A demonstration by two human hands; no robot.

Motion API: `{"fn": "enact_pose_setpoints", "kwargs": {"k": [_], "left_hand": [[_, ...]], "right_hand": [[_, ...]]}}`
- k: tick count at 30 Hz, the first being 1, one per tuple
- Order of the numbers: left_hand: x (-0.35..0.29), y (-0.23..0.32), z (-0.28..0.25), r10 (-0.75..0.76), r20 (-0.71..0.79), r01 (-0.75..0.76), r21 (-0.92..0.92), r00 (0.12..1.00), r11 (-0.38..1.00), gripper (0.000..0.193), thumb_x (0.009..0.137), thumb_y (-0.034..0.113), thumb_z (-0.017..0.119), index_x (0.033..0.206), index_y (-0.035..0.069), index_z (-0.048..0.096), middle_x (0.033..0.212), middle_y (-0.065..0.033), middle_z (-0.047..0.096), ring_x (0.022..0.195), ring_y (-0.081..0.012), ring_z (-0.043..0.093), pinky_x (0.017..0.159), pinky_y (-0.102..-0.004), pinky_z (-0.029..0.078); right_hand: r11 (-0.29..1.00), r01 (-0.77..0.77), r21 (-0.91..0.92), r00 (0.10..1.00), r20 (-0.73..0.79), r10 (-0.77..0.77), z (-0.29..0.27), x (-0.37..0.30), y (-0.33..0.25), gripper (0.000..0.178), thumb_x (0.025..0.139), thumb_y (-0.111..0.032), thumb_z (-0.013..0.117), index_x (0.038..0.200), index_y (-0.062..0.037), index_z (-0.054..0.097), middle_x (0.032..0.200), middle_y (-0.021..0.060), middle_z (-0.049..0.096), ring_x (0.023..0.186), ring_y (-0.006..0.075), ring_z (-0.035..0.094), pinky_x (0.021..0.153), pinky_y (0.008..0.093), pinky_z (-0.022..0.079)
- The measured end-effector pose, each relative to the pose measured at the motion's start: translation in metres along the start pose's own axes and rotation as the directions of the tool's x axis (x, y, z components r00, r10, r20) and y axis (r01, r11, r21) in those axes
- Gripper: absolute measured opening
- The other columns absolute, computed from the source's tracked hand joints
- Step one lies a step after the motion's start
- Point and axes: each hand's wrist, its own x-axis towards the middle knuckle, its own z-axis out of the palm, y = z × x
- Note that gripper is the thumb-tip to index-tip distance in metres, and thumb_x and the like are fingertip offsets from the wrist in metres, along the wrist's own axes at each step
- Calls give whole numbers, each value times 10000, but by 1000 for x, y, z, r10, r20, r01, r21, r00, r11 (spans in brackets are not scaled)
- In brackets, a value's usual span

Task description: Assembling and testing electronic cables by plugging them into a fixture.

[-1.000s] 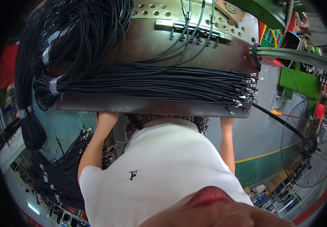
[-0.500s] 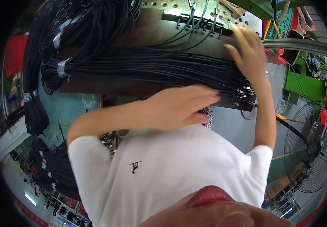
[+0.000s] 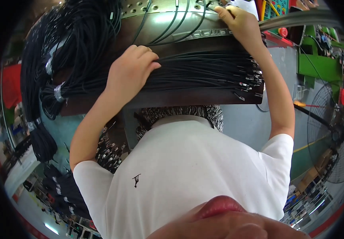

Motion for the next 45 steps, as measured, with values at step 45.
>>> {"fn": "enact_pose_setpoints", "kwargs": {"k": [45], "left_hand": [[-22,91,26,-300,615,477,-771,729,-423,323,1058,319,431,1127,36,570,676,16,485,550,-44,356,486,-194,300]], "right_hand": [[827,560,-55,805,-203,-558,10,-60,-71,270,705,-10,671,956,-101,632,958,41,611,924,256,602,797,372,497]]}}
